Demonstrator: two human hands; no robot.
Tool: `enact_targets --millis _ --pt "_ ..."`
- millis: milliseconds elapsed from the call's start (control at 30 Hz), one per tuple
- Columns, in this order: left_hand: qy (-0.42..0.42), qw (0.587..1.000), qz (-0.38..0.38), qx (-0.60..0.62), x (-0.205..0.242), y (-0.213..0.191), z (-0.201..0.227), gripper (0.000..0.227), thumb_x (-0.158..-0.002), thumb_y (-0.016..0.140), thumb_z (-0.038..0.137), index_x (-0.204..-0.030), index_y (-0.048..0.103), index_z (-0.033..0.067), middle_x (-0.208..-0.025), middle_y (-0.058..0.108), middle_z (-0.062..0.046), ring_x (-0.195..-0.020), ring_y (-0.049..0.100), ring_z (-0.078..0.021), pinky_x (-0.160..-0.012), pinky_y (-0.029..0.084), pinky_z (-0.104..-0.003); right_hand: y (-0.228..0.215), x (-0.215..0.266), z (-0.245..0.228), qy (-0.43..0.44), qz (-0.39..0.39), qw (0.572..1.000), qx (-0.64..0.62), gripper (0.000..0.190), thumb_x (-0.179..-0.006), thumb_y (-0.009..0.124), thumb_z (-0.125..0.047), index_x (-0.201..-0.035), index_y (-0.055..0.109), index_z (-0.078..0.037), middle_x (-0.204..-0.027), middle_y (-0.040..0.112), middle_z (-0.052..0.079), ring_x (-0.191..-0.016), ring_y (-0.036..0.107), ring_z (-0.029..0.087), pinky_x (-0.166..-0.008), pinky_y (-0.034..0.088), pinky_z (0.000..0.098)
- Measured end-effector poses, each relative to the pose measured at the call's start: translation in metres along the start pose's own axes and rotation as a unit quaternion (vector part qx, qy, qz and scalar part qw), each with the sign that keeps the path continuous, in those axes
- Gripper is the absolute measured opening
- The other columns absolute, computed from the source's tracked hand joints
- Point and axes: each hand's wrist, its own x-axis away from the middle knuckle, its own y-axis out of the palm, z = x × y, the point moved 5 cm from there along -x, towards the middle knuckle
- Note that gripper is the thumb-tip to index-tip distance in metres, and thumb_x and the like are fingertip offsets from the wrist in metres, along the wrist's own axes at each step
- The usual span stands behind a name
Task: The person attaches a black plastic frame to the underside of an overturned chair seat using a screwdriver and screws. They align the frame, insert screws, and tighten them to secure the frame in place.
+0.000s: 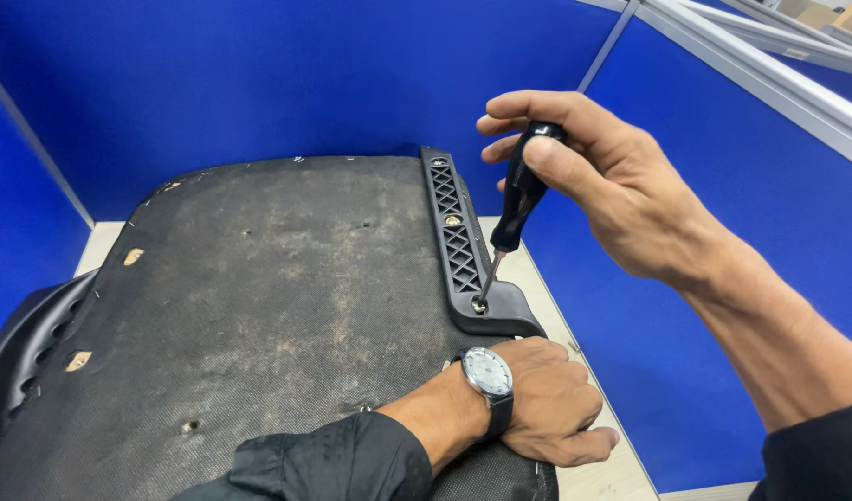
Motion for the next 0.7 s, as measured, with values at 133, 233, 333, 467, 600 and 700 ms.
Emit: enact_targets --millis 133,233,333,467,600,700 --pt "-0.010 1.000 -0.011 -0.006 0.000 0.000 -0.001 0.059 -0.092 0.045 0.052 -0.062 0.070 0.0084 -0.062 0.067 -0.018 -0.059 0.066 -0.0403 -0.062 0.055 -0.050 0.003 0.001 -0.014 -0.008 -0.083 0.994 -0.071 0.050 -0.104 0.051 -0.030 -0.148 0.043 -0.009 -0.143 0.056 0.008 -0.130 0.060 0.021 -0.108 0.051 0.0372" --pt "-0.010 1.000 -0.017 -0.011 0.000 0.001 -0.001 0.059 -0.092 0.045 0.052 -0.062 0.070 0.0085 -0.061 0.067 -0.018 -0.058 0.066 -0.0403 -0.062 0.055 -0.050 -0.001 0.001 -0.016 0.024 -0.099 0.994 -0.038 0.050 -0.102 0.055 -0.025 -0.148 0.045 -0.009 -0.140 0.059 0.008 -0.128 0.063 0.021 -0.105 0.049 0.0385" --pt "-0.014 1.000 -0.021 -0.013 -0.001 0.003 -0.002 0.059 -0.093 0.045 0.052 -0.062 0.070 0.0078 -0.061 0.066 -0.019 -0.058 0.066 -0.0406 -0.061 0.056 -0.050 -0.001 -0.002 -0.016 0.033 -0.080 0.996 0.030 0.046 -0.099 0.058 -0.017 -0.144 0.052 -0.008 -0.126 0.067 0.008 -0.120 0.069 0.020 -0.105 0.051 0.0379" --pt "-0.004 1.000 0.005 -0.015 -0.001 0.003 -0.002 0.058 -0.091 0.047 0.052 -0.061 0.069 0.0076 -0.061 0.065 -0.019 -0.058 0.065 -0.0412 -0.062 0.055 -0.050 0.007 -0.003 -0.015 0.027 -0.040 0.998 0.035 0.039 -0.098 0.062 -0.013 -0.137 0.058 -0.007 -0.116 0.070 0.005 -0.114 0.072 0.017 -0.104 0.053 0.0360" --pt "0.012 0.999 0.032 -0.023 0.000 0.002 0.000 0.057 -0.091 0.048 0.050 -0.060 0.067 0.0069 -0.061 0.065 -0.019 -0.059 0.065 -0.0412 -0.063 0.055 -0.050 0.017 -0.003 -0.018 0.012 -0.014 0.999 0.030 0.035 -0.099 0.064 -0.009 -0.134 0.062 -0.007 -0.112 0.071 0.004 -0.110 0.069 0.014 -0.102 0.060 0.0322" --pt "0.001 1.000 0.002 -0.009 -0.001 0.002 -0.001 0.056 -0.091 0.046 0.048 -0.059 0.066 0.0059 -0.059 0.065 -0.019 -0.056 0.065 -0.0402 -0.060 0.054 -0.050 0.017 -0.005 -0.022 0.015 0.024 0.997 0.077 0.036 -0.097 0.066 -0.009 -0.132 0.062 -0.009 -0.109 0.074 0.003 -0.107 0.073 0.011 -0.097 0.056 0.0293"
